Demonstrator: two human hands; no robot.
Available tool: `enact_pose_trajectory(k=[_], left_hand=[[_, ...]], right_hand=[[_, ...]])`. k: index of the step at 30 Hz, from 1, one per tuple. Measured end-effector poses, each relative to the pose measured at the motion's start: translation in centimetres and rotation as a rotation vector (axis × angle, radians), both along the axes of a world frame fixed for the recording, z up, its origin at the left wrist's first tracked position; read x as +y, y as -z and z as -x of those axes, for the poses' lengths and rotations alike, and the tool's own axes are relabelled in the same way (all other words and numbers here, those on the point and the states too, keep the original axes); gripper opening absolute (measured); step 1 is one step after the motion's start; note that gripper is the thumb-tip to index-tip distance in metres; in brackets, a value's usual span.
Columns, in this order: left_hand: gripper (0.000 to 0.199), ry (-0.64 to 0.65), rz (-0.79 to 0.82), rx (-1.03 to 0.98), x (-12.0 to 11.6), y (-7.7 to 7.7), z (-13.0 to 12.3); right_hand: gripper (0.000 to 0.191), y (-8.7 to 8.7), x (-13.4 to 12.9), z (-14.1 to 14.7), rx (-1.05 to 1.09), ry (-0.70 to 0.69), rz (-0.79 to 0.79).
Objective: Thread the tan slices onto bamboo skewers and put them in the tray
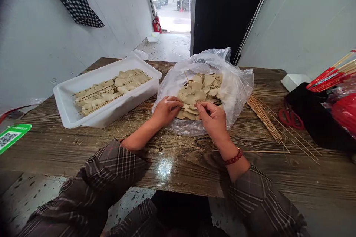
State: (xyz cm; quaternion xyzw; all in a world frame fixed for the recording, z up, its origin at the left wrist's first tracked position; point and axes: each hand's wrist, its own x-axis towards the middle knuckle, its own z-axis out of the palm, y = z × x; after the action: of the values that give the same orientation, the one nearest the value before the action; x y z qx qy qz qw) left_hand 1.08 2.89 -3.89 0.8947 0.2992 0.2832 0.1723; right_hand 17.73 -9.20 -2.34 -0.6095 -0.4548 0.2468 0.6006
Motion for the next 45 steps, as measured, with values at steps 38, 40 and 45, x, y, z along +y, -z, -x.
enact_pose_trajectory(k=[38,40,45], left_hand=[[0.011,-0.211,0.762,-0.951,0.6,-5.0,3.7],[0.011,-0.202,0.758,-0.949,0.6,-5.0,3.7],[0.009,-0.174,0.741,-0.931,0.5,-4.8,3.6]], right_hand=[[0.032,-0.1,-1.4,1.0,-0.257,-0.354,0.181],[0.032,0.0,-1.4,1.0,-0.262,-0.351,0.177],[0.030,0.0,-1.4,1.0,-0.304,-0.337,0.171]])
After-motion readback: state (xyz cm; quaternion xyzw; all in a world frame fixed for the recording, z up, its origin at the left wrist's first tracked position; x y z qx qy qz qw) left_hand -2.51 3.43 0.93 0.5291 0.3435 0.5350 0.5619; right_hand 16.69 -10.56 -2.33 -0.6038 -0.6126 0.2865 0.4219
